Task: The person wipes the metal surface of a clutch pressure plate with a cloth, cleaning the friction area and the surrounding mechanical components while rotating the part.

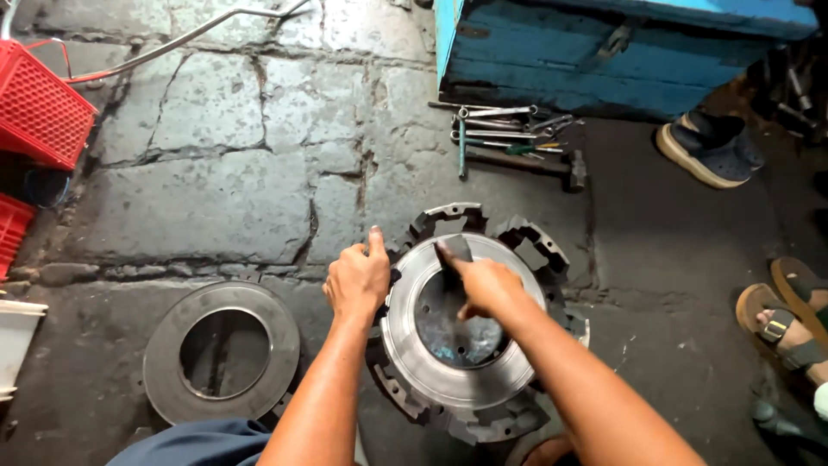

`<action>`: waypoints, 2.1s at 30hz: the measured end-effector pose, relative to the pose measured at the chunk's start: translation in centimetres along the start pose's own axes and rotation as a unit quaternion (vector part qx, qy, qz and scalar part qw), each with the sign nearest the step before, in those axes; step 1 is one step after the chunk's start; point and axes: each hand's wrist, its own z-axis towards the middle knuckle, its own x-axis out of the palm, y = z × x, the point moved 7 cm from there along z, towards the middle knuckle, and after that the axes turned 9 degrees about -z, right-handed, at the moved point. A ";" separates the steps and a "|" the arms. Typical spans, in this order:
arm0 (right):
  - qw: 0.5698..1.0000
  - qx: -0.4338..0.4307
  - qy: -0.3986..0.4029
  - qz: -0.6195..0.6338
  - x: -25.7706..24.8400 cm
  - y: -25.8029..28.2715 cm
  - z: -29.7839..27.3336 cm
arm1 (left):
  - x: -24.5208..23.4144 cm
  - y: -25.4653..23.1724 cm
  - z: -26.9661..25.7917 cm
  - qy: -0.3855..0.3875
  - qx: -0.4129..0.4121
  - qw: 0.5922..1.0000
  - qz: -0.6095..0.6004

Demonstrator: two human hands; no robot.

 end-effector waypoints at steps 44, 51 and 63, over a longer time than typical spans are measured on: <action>0.912 -0.138 -0.384 -0.036 0.2 4.6 -2.0 | -0.4 -0.8 -0.6 -0.027 0.026 0.999 0.029; 0.909 -0.187 -0.372 -0.034 1.0 1.8 -0.4 | -0.3 -0.7 -0.5 -0.039 0.038 0.998 0.020; 0.958 -0.119 -0.254 -0.065 2.7 0.6 3.2 | -0.6 -0.6 -1.4 -0.057 0.036 0.998 -0.005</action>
